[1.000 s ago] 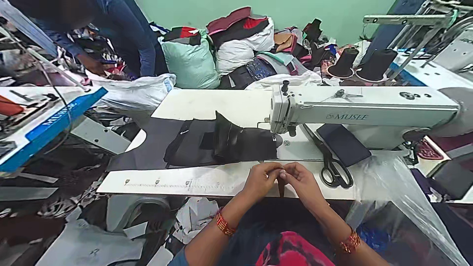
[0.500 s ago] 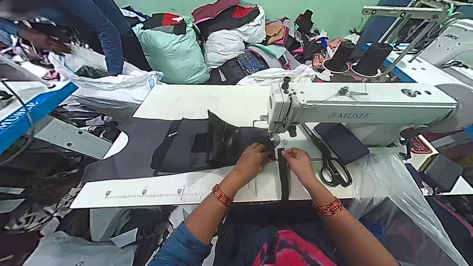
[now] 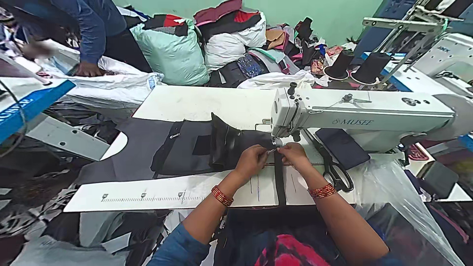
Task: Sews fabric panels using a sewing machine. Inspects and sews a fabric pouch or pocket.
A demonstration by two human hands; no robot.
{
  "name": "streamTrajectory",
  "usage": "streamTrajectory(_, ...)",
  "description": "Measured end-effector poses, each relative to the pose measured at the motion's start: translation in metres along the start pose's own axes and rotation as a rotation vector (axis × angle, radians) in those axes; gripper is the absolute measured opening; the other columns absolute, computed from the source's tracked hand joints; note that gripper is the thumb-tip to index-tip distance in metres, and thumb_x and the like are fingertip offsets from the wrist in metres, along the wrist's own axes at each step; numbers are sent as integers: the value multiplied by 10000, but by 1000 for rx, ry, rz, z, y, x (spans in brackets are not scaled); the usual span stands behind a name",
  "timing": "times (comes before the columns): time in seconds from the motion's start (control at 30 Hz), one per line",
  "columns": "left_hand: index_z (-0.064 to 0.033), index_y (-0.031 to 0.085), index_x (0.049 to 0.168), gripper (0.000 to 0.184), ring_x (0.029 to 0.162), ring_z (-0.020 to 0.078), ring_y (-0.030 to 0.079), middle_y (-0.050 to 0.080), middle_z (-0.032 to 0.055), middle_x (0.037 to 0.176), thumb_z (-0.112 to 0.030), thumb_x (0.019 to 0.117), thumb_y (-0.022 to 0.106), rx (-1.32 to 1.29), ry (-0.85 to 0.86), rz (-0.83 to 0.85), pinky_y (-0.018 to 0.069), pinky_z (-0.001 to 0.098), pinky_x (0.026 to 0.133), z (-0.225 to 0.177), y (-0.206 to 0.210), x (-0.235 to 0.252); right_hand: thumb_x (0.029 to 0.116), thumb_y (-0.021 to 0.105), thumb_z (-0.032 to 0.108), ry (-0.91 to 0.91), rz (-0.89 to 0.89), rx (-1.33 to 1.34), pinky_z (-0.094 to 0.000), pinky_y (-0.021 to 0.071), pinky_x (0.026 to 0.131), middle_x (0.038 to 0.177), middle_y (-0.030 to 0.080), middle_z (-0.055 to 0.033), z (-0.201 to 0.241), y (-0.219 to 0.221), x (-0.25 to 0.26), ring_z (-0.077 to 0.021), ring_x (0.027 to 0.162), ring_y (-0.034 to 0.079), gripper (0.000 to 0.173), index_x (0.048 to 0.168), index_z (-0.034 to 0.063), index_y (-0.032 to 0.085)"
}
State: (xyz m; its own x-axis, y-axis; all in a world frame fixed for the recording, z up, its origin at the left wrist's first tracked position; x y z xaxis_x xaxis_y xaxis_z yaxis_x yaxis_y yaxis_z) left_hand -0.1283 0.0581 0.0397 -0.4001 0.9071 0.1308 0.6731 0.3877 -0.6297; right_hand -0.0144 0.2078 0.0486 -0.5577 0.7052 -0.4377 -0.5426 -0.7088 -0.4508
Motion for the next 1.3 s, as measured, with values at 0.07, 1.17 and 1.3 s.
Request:
streamTrajectory(0.07,39,751,1100,341,1061,288,691,723,192,1124,-228,1048,546,8,7,103,520,452,995,-5,-7,4,982,696,178,13,13,-27,-245,493,569,857,645,-83,4,0,2,-90,586,568,238,1103,-25,660)
streamTrajectory(1.17,-109,604,1438,451,1524,343,327,503,156,1539,-319,1068,455,344,93,183,150,587,1260,6,22,15,1045,583,212,-199,-60,-328,-446,494,953,1117,693,-167,3,7,-13,-258,1032,652,301,1241,-7,652)
streamTrajectory(1.3,-95,618,1419,445,1527,338,322,521,149,1522,-318,1065,467,356,117,171,166,597,1253,7,24,14,1002,624,114,-247,-131,-154,-380,524,910,1078,710,-157,-12,12,-22,-212,969,672,265,1222,-29,669)
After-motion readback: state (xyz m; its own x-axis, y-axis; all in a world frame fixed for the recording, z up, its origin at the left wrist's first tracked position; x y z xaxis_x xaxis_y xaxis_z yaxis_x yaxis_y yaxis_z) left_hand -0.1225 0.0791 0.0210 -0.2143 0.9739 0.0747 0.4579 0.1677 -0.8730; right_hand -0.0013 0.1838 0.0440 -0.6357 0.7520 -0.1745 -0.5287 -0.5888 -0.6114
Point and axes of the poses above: each hand's wrist, its own x-axis towards the middle knuckle, its own y-axis out of the palm, z = x × y, the point moved 2 cm from there along x, towards the middle knuckle
